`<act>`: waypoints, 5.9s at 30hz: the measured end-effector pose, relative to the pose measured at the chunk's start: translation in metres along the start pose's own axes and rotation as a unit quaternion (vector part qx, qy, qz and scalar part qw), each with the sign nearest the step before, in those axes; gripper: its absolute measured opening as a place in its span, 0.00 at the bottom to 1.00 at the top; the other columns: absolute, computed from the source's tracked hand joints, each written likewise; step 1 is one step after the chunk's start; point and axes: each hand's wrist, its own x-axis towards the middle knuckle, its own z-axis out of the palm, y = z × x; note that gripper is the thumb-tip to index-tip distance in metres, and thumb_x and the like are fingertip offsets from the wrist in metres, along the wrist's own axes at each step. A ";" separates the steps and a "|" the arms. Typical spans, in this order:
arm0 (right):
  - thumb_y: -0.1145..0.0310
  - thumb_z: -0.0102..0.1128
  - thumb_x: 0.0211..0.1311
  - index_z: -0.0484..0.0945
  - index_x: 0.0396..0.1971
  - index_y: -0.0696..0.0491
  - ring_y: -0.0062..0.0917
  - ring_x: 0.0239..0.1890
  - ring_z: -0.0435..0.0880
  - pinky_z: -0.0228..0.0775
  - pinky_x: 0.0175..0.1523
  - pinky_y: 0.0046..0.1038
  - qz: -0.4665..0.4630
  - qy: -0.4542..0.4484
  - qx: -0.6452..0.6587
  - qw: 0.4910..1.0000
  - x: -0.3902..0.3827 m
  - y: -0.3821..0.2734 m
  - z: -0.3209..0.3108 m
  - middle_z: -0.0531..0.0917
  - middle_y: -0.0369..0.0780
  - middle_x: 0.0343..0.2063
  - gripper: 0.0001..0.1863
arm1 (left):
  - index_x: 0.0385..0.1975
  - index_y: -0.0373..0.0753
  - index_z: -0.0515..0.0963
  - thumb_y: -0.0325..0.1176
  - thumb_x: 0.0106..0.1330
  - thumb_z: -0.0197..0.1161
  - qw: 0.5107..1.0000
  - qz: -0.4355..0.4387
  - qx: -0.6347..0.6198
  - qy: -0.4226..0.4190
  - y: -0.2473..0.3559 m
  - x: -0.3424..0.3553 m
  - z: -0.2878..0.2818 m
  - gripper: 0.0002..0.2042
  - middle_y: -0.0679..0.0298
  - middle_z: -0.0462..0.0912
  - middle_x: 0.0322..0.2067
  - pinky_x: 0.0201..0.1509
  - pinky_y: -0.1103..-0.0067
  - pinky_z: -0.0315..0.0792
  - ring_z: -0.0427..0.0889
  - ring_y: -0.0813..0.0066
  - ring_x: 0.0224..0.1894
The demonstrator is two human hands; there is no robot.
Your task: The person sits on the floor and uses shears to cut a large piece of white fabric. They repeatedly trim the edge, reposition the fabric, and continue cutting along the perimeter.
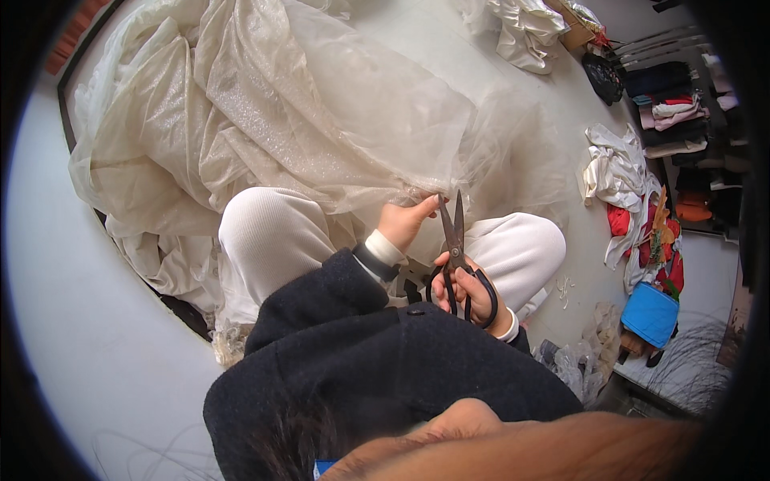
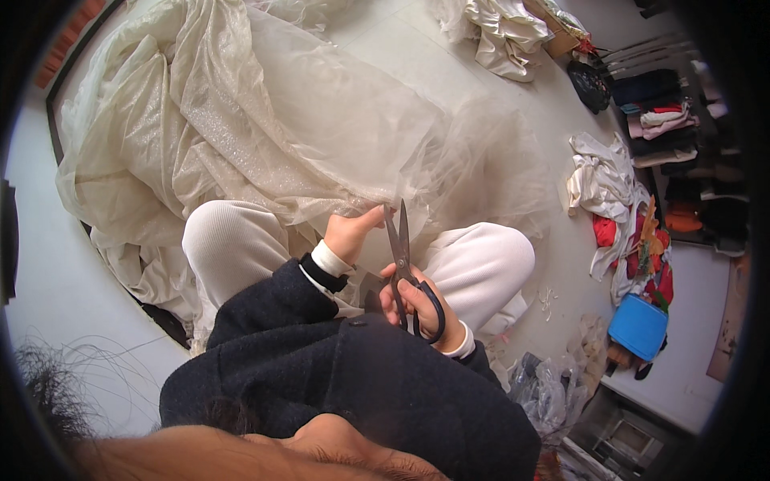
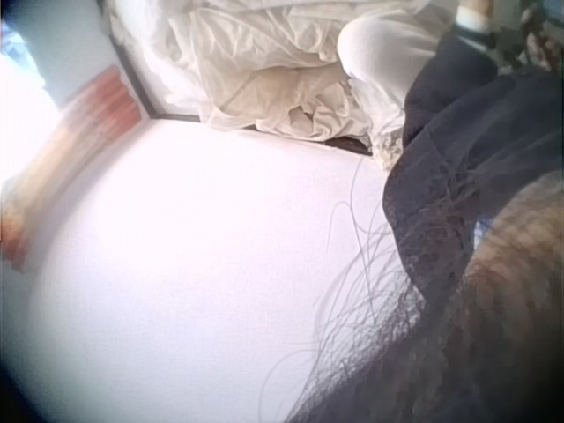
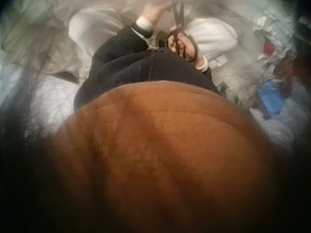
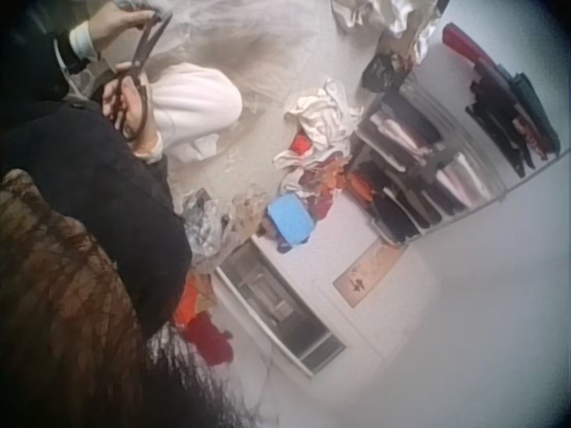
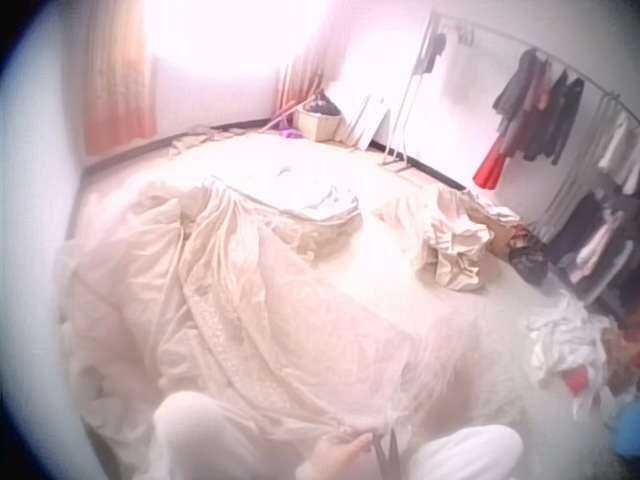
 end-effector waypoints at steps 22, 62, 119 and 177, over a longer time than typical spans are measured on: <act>0.59 0.48 0.65 0.63 0.50 0.56 0.17 0.21 0.74 0.65 0.26 0.16 -0.023 0.024 -0.005 0.999 0.002 0.004 0.000 0.76 0.39 0.28 0.20 | 0.42 0.33 0.77 0.33 0.59 0.63 0.996 -0.042 -0.075 0.002 -0.002 0.000 0.000 0.14 0.61 0.82 0.38 0.44 0.78 0.70 0.78 0.73 0.42; 0.63 0.47 0.65 0.63 0.48 0.56 0.16 0.18 0.69 0.61 0.23 0.15 -0.062 0.059 -0.071 0.994 0.006 0.002 0.003 0.72 0.37 0.24 0.16 | 0.35 0.31 0.79 0.31 0.57 0.64 0.999 -0.020 -0.029 0.017 0.002 -0.006 0.004 0.10 0.61 0.82 0.32 0.41 0.78 0.73 0.79 0.74 0.34; 0.68 0.47 0.64 0.63 0.45 0.56 0.16 0.15 0.67 0.59 0.19 0.15 -0.150 0.119 -0.067 0.979 0.016 -0.001 -0.001 0.70 0.36 0.22 0.13 | 0.39 0.31 0.77 0.29 0.59 0.62 0.998 -0.003 -0.070 0.006 -0.003 -0.008 0.002 0.11 0.60 0.81 0.35 0.43 0.76 0.72 0.78 0.72 0.37; 0.78 0.67 0.47 0.69 0.42 0.53 0.13 0.28 0.73 0.65 0.30 0.15 -0.435 0.154 -0.270 0.845 0.114 0.003 -0.036 0.78 0.34 0.29 0.21 | 0.36 0.35 0.76 0.31 0.63 0.56 0.991 -0.100 -0.080 0.031 -0.002 -0.018 -0.018 0.08 0.64 0.79 0.33 0.44 0.78 0.68 0.76 0.74 0.38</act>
